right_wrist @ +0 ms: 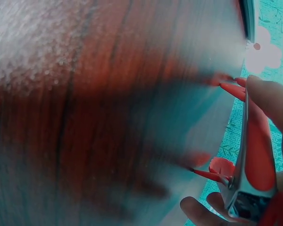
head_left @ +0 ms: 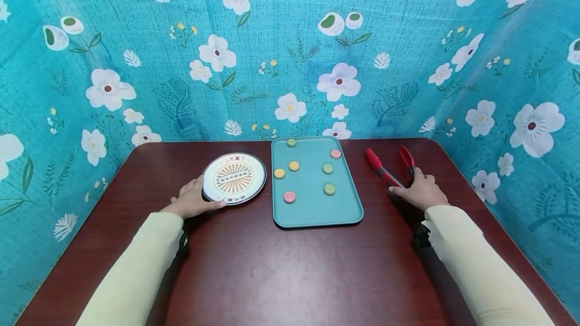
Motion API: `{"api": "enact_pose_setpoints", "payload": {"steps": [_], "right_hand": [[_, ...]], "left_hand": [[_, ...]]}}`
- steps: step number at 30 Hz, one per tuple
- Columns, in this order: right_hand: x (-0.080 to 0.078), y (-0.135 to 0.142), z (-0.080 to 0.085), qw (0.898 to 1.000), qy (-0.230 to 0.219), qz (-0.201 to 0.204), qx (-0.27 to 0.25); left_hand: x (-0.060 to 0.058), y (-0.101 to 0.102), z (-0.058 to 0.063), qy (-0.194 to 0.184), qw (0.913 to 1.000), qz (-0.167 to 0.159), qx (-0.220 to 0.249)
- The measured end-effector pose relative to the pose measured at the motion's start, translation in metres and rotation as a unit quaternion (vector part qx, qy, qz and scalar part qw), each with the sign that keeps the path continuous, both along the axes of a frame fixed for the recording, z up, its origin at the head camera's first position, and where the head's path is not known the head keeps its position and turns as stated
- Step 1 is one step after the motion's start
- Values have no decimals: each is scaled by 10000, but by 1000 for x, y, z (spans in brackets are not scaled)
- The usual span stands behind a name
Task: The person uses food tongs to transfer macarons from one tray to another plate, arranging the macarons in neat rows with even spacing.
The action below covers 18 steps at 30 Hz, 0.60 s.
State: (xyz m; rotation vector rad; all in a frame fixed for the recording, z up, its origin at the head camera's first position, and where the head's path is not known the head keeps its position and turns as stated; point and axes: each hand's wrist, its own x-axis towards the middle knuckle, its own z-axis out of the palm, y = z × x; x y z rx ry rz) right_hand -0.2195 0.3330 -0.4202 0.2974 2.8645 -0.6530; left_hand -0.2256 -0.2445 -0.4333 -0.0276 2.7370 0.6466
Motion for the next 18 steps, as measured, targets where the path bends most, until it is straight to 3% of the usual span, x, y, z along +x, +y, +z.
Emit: {"api": "enact_pose_setpoints", "payload": {"steps": [18], "right_hand": [[-1,0,4,9997,-156,13,-185]], "left_hand": [[1,0,-2,-65,9999,54,106]]}}
